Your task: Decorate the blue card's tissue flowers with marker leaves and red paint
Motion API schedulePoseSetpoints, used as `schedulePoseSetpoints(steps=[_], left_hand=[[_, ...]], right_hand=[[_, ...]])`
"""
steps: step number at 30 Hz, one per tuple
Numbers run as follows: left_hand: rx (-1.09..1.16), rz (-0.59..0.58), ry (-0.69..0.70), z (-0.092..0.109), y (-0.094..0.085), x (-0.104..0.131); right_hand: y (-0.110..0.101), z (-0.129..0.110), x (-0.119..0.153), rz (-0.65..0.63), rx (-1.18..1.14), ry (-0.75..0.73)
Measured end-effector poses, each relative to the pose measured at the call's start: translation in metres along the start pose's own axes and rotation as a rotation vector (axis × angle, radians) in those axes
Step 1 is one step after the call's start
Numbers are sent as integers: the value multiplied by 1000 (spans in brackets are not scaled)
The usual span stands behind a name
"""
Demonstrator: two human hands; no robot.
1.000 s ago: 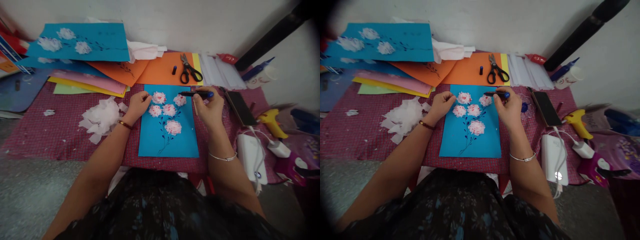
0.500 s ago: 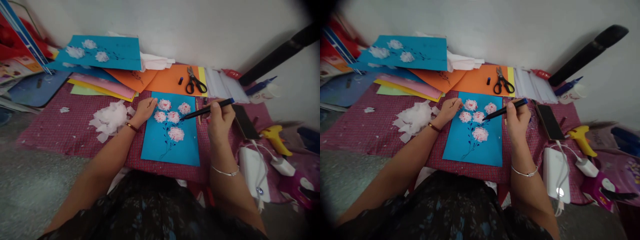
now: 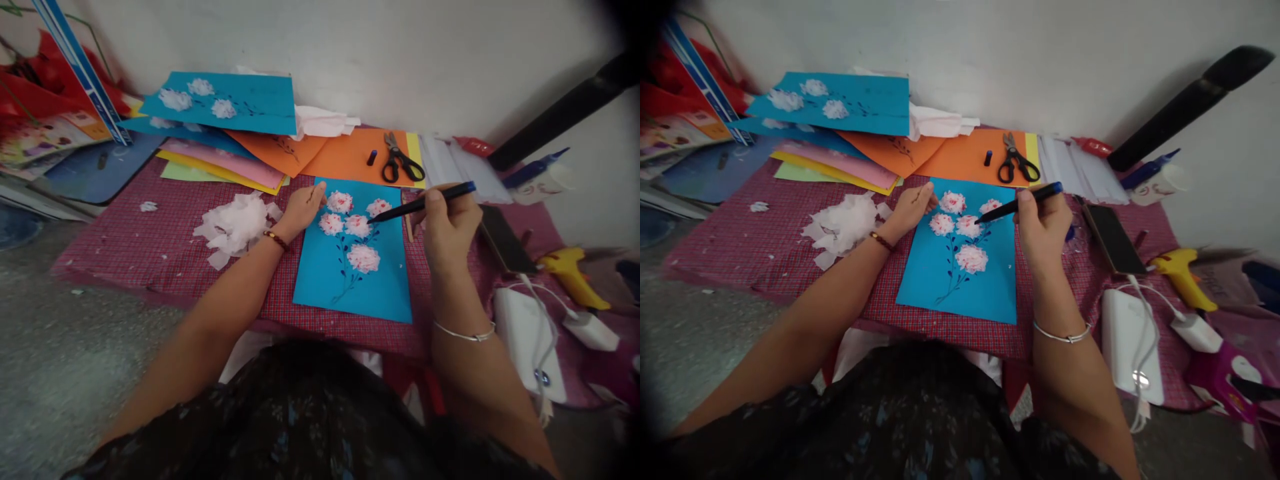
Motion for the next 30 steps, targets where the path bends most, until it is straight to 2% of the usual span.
schedulePoseSetpoints(steps=[6,10,14,16,19,21,22,24,26,28,30], left_hand=[[-70,-31,23,5,1,-2],[-142,-59,45,8,3,-5],[-147,-55,51,7,4,-7],[-109,25,76,17,-5,-4],[101,284,105,47,-35,14],[283,392,63,64,-53,35],[472,395,-31,65,-57,46],[677,290,-160,70,-59,69],[685,197,-200,70,-67,89],[519,62,-128,69,-74,102],[275,-195,-5,69,-67,113]], right_hand=[[22,-10,12,-130,64,-62],[37,-4,21,-217,163,-132],[42,3,21,-250,208,-159],[38,2,18,-212,170,-154],[30,1,12,-131,26,-117],[26,3,7,-88,-76,-73],[24,5,4,-67,-119,-50],[20,11,1,-35,-181,-8],[17,19,-1,-8,-198,31],[13,27,-1,6,-170,67],[8,30,1,18,-108,61]])
Point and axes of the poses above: each hand's wrist, its own x-axis away from the middle knuckle, its own y-axis out of the palm, z = x × y, the point moved 8 cm from there along -x, towards the middle knuckle, and after that the axes turned 4 degrees about y, right-handed, at the moved point
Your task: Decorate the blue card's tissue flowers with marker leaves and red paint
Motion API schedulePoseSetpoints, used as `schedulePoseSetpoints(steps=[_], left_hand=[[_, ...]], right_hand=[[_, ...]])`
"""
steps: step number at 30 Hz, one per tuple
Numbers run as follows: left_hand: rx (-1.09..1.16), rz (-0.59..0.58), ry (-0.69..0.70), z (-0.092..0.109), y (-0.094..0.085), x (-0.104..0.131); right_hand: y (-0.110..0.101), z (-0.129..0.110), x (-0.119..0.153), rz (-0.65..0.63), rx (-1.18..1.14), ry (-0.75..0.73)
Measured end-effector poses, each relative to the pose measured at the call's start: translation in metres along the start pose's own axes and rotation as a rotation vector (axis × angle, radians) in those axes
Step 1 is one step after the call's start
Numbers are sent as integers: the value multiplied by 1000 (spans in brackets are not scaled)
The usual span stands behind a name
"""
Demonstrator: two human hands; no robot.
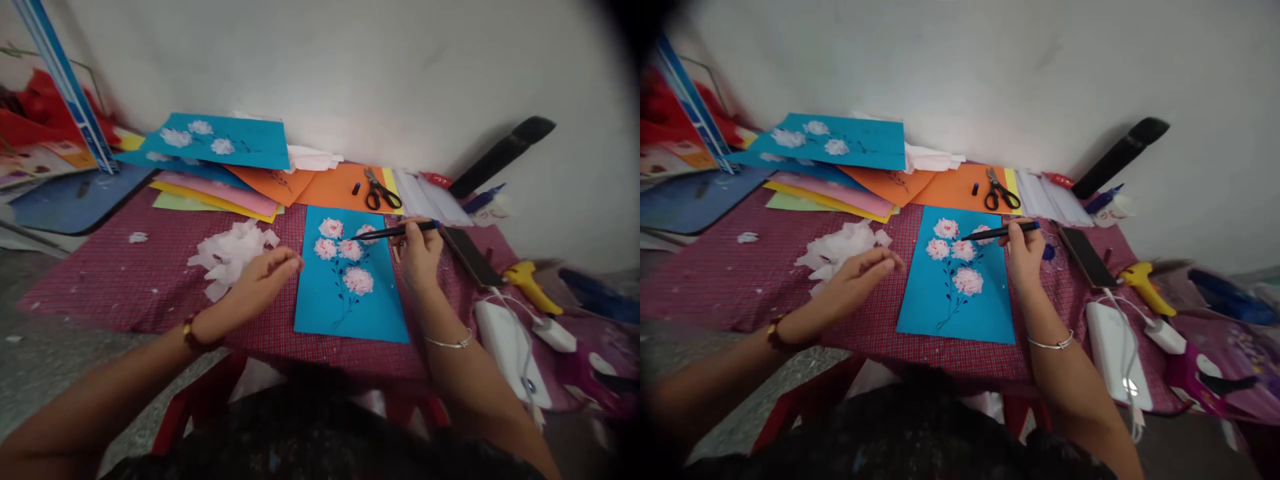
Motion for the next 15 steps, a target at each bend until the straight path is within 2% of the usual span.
schedulePoseSetpoints(steps=[3,5,7,9,13,15], left_hand=[[-374,-406,191,-6,27,18],[-610,-558,383,-5,43,32],[-795,-618,531,-4,55,41],[-895,-636,593,-3,62,46],[-961,-630,614,1,68,46],[-979,-617,604,3,71,45]], right_hand=[[-3,-8,7,15,95,-75],[-1,-14,13,17,137,-104],[5,-19,18,-12,162,-107],[13,-22,24,-66,191,-117],[31,-27,32,-233,284,-158],[35,-30,33,-275,345,-190]])
Point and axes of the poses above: each hand's wrist, its own x-axis away from the middle knuckle, its own y-axis out of the palm, z = x × y, the point moved 8 cm from there along -x, towards the middle knuckle, and after that the axes turned 4 degrees about y, right-handed, at the moved point
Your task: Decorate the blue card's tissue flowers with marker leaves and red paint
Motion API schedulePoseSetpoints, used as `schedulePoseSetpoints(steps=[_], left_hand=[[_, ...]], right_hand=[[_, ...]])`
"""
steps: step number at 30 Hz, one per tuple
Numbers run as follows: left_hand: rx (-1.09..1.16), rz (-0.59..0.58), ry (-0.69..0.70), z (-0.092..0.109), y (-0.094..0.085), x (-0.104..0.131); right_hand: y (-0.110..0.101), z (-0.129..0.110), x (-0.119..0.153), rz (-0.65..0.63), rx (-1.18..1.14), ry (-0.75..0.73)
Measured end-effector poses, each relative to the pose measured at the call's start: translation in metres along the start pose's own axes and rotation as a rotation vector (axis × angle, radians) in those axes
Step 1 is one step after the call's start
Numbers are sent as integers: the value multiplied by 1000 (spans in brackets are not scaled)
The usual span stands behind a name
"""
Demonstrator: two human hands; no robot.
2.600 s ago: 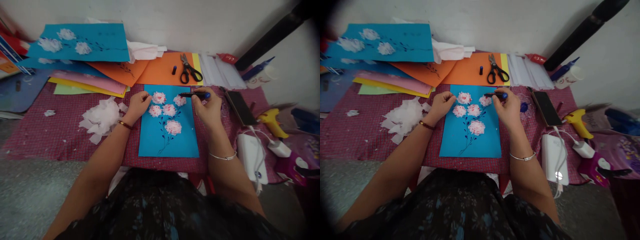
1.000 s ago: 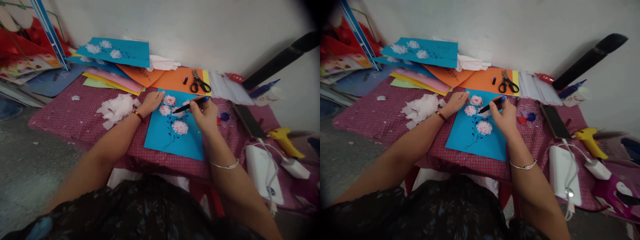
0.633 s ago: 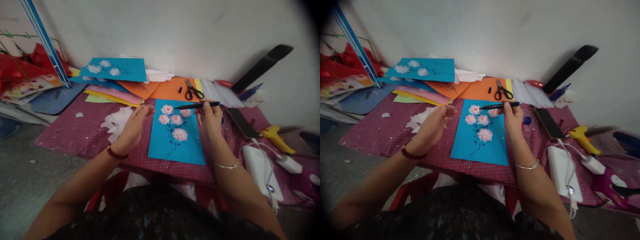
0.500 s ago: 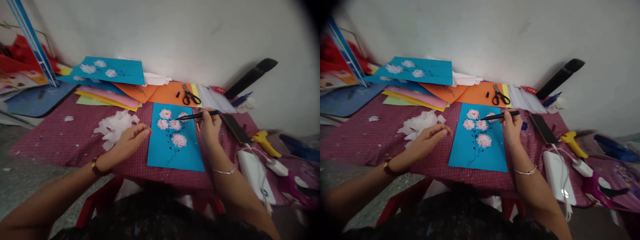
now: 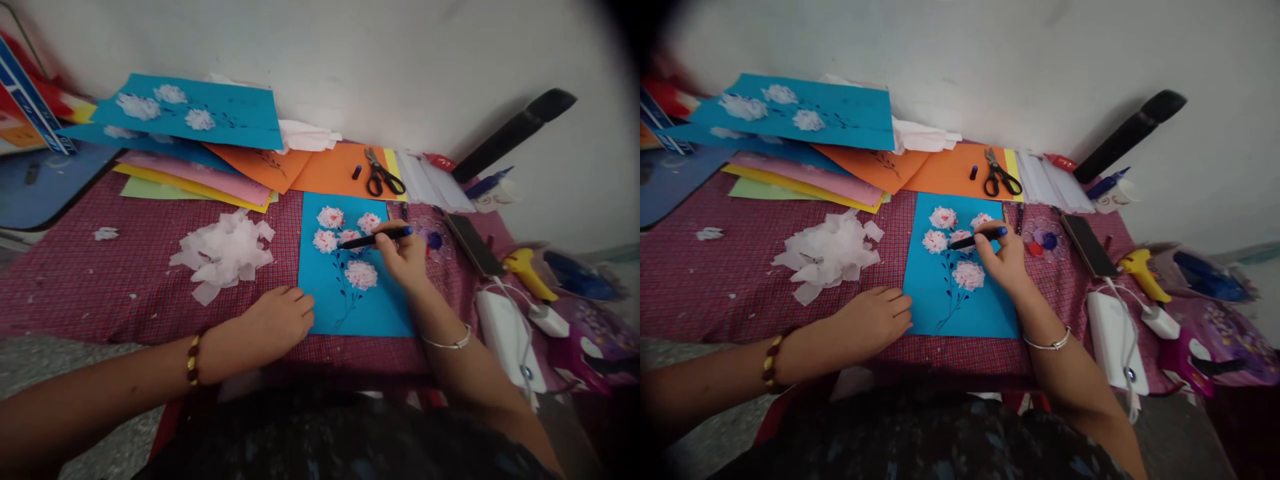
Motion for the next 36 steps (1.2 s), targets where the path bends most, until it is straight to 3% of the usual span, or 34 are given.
schedulePoseSetpoints(steps=[6,10,13,17,20,25,36], left_hand=[[22,-2,-73,5,-2,-8],[38,-132,-114,-7,-12,-16],[18,-137,-233,-40,-32,-31],[-31,94,-539,-100,-51,-52],[-46,163,-579,-118,-33,-59],[-125,81,-518,-113,2,-57],[-115,107,-534,-117,6,-57]], right_hand=[[-7,-7,-4,31,199,-49],[-5,-13,-5,30,247,-96],[-4,-19,-6,29,258,-116],[-7,-24,-6,60,181,-110],[-5,-23,-5,53,153,-125],[-1,-15,-5,15,182,-123],[-6,-11,-4,69,188,-71]])
Point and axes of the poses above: each hand's wrist, its own x-axis away from the middle knuckle, its own y-axis out of the palm, z = x × y, the point moved 8 cm from there along -x, towards the middle knuckle, and after that the axes turned 4 degrees about y, right-handed, at the moved point
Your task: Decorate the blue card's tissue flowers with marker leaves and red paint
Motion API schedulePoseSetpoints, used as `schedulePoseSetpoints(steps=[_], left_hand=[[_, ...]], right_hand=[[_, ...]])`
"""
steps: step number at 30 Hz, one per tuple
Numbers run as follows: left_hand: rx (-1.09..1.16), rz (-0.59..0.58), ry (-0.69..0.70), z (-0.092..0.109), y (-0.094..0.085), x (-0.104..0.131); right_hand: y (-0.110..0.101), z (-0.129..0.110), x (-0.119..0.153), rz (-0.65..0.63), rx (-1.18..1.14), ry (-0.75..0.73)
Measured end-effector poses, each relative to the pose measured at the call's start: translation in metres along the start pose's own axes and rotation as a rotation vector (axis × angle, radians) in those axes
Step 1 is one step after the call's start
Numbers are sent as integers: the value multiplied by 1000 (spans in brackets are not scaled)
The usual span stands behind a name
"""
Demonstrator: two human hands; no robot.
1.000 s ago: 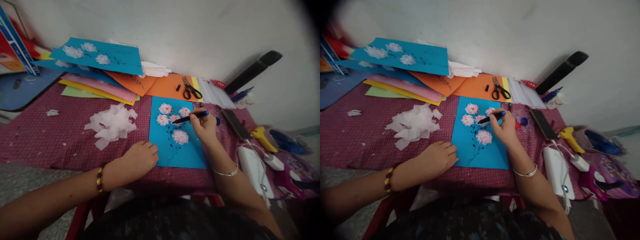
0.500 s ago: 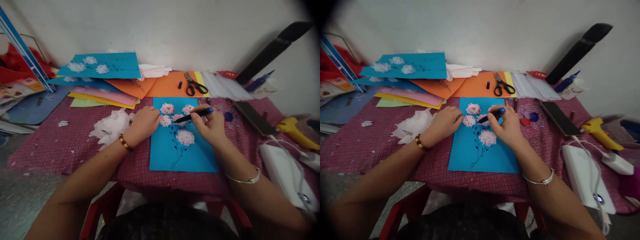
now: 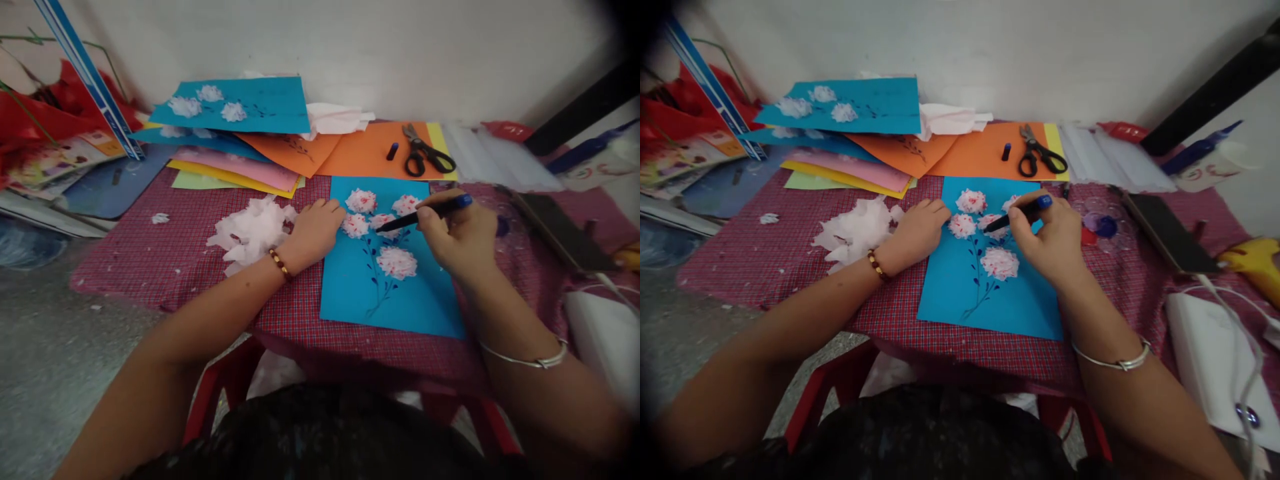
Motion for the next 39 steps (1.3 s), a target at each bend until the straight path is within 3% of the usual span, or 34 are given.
schedulePoseSetpoints(steps=[6,15,21,26,29,33,36,39], left_hand=[[-3,27,18,1,0,2],[3,36,29,0,2,1],[11,12,23,0,1,1],[59,48,6,-2,2,1],[307,174,-42,-12,-2,-2],[782,576,-167,-49,-24,5],[724,726,-129,-57,-42,14],[476,649,102,-27,-53,17]], right_hand=[[-10,12,1,154,-230,112],[8,5,3,-11,-109,-6],[0,8,3,43,-170,65],[4,3,4,39,-276,55],[5,3,3,29,-342,67],[0,11,-3,80,-583,143],[-3,23,-6,156,-727,240],[5,39,-6,154,-788,416]])
Point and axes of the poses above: each hand's wrist, its own x-axis away from the middle knuckle, its own y-axis out of the palm, z = x × y, the point moved 8 cm from there along -x, towards the middle knuckle, and after that the axes turned 4 degrees about y, right-handed, at the moved point
